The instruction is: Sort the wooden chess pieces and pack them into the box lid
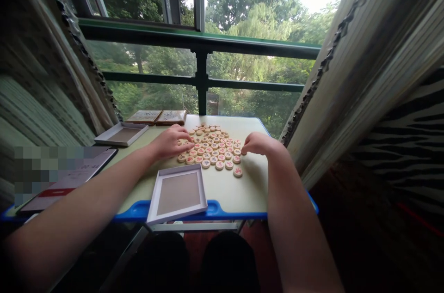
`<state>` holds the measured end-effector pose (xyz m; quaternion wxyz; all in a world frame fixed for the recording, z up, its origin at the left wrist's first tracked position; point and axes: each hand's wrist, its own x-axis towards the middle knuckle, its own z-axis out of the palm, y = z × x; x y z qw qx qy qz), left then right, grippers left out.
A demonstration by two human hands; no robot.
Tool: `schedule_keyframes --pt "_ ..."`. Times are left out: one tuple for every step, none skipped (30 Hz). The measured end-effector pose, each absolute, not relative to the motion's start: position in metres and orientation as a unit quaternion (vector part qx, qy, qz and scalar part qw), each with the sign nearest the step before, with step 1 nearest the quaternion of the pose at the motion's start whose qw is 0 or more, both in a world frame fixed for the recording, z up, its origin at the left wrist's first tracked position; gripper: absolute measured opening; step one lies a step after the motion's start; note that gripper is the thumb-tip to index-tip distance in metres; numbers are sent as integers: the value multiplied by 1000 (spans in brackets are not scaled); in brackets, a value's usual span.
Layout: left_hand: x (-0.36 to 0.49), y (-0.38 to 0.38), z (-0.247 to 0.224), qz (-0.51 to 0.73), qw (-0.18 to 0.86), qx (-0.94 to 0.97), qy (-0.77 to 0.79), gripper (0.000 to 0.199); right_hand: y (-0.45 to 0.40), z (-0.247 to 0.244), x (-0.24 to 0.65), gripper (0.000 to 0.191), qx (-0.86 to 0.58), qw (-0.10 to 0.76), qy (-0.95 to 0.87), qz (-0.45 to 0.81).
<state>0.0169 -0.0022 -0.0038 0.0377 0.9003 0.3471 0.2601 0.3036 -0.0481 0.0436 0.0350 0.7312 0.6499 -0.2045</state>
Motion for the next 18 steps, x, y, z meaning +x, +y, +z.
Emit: schedule_keyframes --pt "19 -8 1 253 59 905 337 33 -49 44 302 27 724 42 654 -214" --pt "22 -14 5 246 91 909 325 34 -50 45 301 27 715 51 661 -224" --pt "25 -20 8 237 125 912 311 33 -51 45 301 27 704 58 669 -231" --pt "28 -25 10 227 143 917 295 31 -52 46 300 26 695 60 679 -230" --pt "31 -29 11 217 148 923 282 29 -51 46 300 23 691 58 687 -218" --pt "33 -32 11 207 146 929 271 26 -51 45 300 21 693 49 691 -199" --pt "35 -35 10 195 141 935 260 23 -49 45 300 20 699 35 693 -173" --pt "36 -36 9 182 135 941 252 21 -47 44 300 20 708 13 691 -145" --pt "37 -37 8 171 131 945 244 19 -44 42 299 20 715 -14 689 -117" --pt "37 -37 7 162 129 949 239 17 -42 40 299 22 718 -45 688 -93" --pt "37 -37 6 157 127 951 235 16 -39 37 298 24 716 -75 691 -74" --pt "37 -36 5 155 124 952 233 15 -37 34 297 25 709 -97 696 -64" --pt "37 -35 5 154 121 953 231 15 -34 31 296 25 701 -108 703 -60" --pt "37 -35 4 154 117 954 229 15 -32 28 295 25 694 -108 709 -63" --pt "37 -34 4 154 114 955 227 15 -31 25 293 25 690 -102 713 -66" --pt "38 -33 3 155 112 956 225 15 -29 22 292 25 690 -96 714 -67" --pt "39 -33 2 158 111 956 222 15 -28 20 291 25 691 -92 714 -64" --pt "40 -33 1 163 113 955 219 15 -27 18 290 25 693 -93 712 -58"
